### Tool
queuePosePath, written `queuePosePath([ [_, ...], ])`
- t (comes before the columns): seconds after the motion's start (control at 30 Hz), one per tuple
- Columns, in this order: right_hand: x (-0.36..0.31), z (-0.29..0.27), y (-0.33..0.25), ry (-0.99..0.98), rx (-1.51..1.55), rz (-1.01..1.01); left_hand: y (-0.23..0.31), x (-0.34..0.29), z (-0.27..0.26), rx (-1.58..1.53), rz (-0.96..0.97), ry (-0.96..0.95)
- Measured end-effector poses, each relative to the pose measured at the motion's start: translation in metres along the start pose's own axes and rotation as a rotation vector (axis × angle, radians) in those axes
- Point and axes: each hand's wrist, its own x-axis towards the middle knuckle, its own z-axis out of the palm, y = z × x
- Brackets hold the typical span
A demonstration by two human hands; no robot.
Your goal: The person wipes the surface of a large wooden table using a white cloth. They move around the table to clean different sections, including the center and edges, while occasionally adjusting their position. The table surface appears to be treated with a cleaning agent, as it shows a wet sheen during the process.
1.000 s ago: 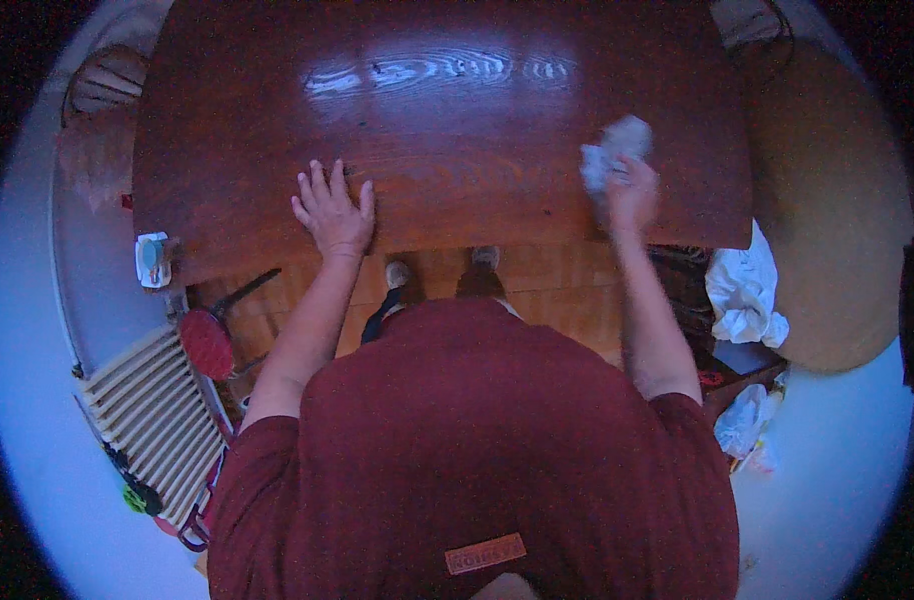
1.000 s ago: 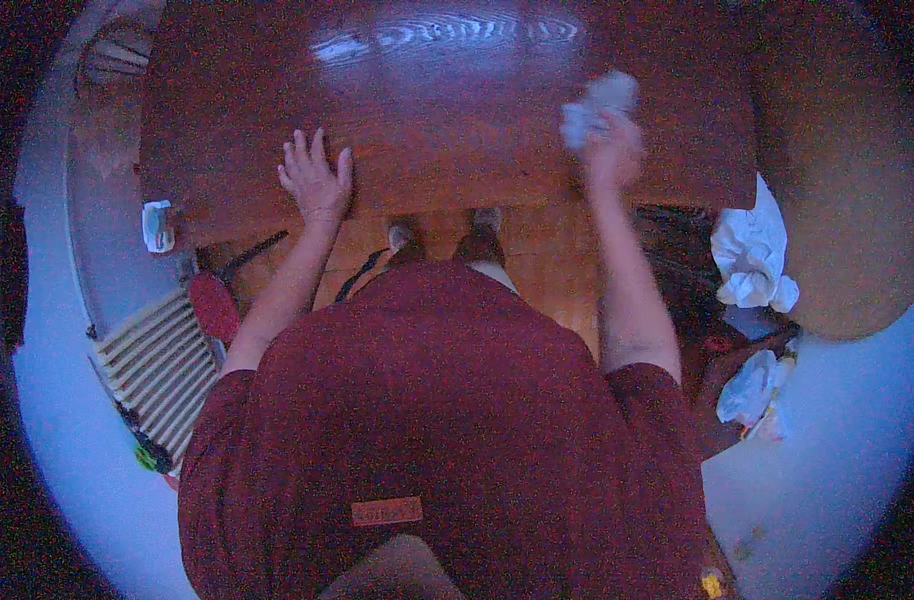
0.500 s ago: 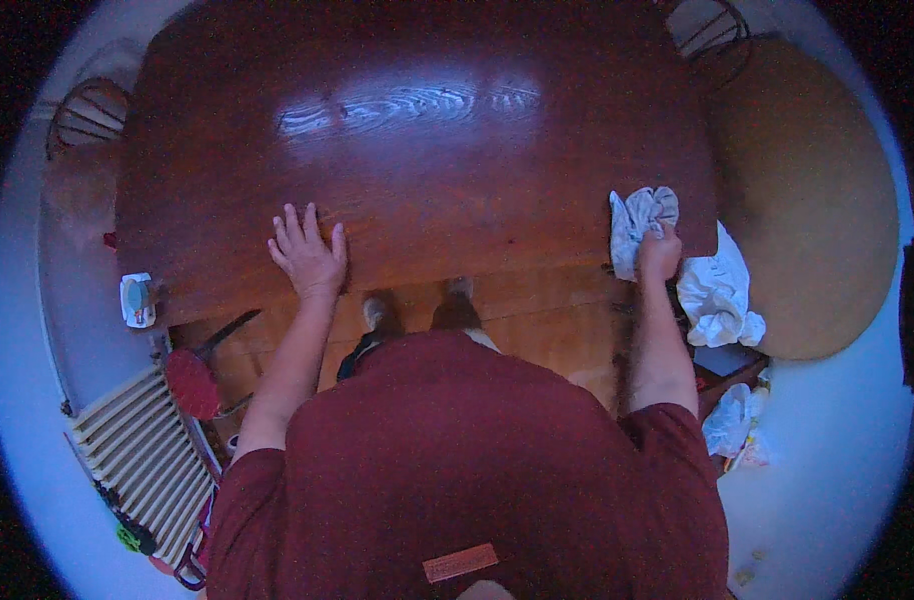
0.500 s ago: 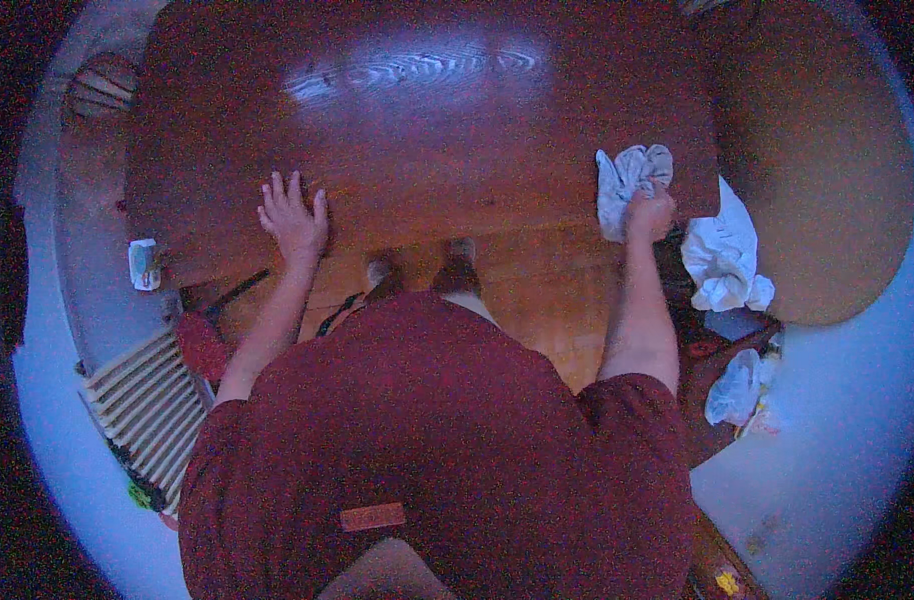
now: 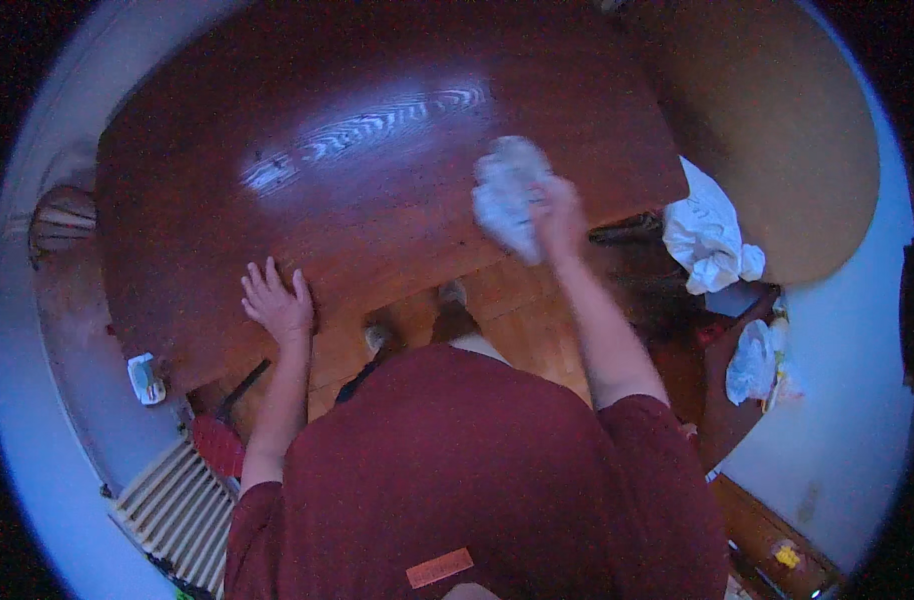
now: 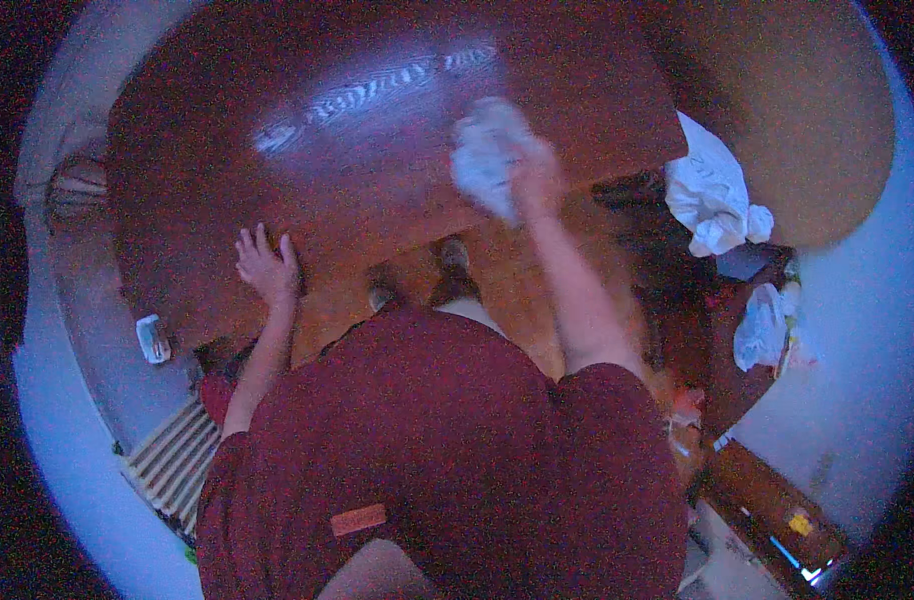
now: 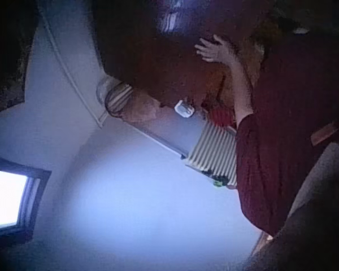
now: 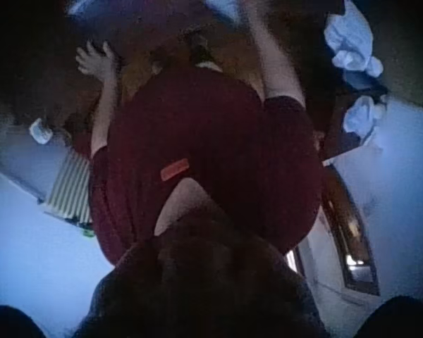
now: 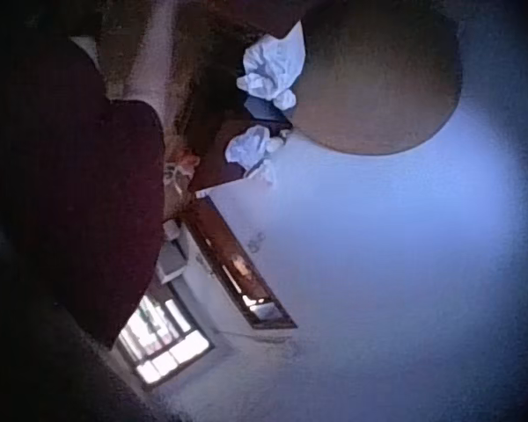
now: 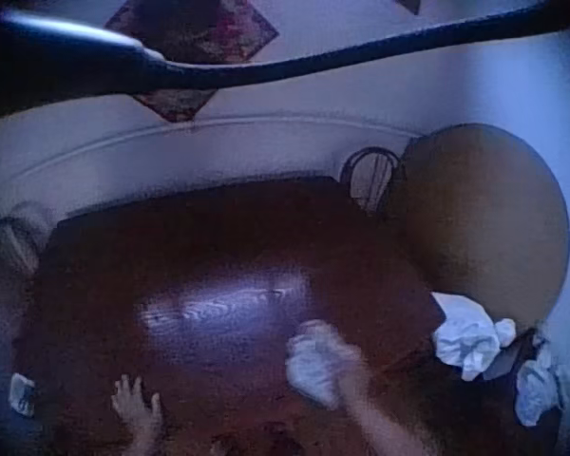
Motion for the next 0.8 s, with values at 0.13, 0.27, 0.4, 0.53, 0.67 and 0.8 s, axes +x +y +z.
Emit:
queuePosePath([
  [0.13,0.014,-0.071,0.070,0.289,-0.225,0.181,0.006,0.001,-0.007,-0.002,0.003,-0.044],
  [0.27,-0.020,-0.014,0.008,0.188,0.080,0.164,0.010,0.000,-0.018,0.037,0.004,-0.073],
  [0.4,-0.086,0.033,-0.068,-0.135,-0.006,-0.346,0.011,0.003,-0.017,0.052,0.015,-0.101],
  [0.53,-0.059,0.031,-0.031,-0.078,0.249,-0.121,0.001,0.004,-0.009,0.063,0.055,-0.065],
  [0.67,0.004,-0.066,0.074,0.164,0.250,0.413,0.010,0.006,-0.017,0.091,0.049,-0.088],
  [0.8,0.031,-0.109,0.159,0.363,0.088,0.535,0.016,0.010,-0.010,0.084,0.093,-0.126],
])
